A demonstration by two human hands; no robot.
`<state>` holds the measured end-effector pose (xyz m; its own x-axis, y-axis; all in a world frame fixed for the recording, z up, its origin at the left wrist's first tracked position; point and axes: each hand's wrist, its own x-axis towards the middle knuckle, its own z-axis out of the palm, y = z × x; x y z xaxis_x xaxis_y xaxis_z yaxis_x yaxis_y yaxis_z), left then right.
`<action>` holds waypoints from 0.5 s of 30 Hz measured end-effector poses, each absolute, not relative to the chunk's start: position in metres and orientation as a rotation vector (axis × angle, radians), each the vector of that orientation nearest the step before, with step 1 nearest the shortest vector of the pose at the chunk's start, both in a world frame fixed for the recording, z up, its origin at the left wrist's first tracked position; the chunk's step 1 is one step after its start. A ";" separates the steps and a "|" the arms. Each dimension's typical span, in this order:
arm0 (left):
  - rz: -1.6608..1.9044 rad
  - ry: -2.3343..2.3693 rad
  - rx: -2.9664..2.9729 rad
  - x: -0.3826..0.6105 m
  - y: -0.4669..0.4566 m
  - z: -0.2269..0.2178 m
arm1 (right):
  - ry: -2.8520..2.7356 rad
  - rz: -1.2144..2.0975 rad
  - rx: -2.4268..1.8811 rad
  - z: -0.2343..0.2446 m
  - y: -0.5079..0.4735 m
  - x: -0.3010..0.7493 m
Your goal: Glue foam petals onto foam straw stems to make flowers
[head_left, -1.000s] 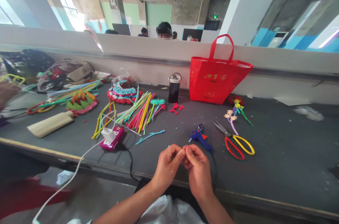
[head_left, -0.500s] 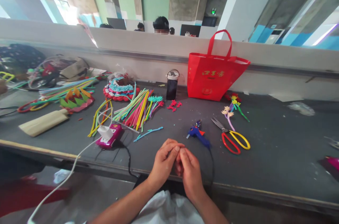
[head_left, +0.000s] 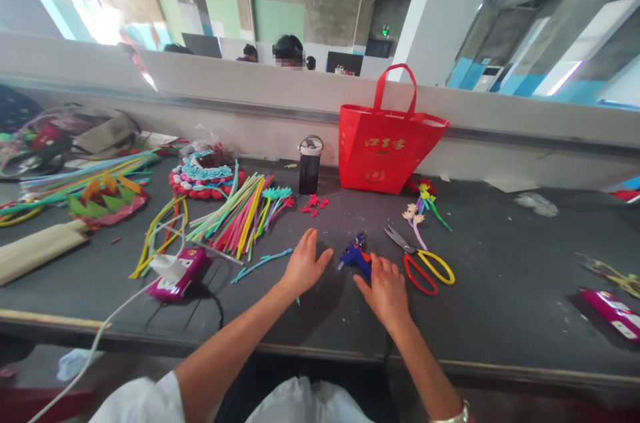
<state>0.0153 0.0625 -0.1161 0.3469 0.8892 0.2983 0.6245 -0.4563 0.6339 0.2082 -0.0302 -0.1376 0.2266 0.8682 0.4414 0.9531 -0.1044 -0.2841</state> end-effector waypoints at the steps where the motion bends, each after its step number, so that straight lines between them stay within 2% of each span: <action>1: 0.748 1.365 2.287 0.023 0.070 -0.120 | -1.664 -0.222 -2.005 -0.144 -0.028 0.209; 3: 0.491 1.447 2.430 0.038 0.084 -0.127 | -1.647 -0.214 -1.983 -0.154 -0.026 0.210; 9: 0.335 1.349 2.606 0.065 0.101 -0.137 | -1.574 -0.177 -1.908 -0.157 -0.034 0.221; 15: 0.166 0.735 2.796 0.056 0.069 -0.136 | -1.325 -0.060 -1.731 -0.159 -0.051 0.240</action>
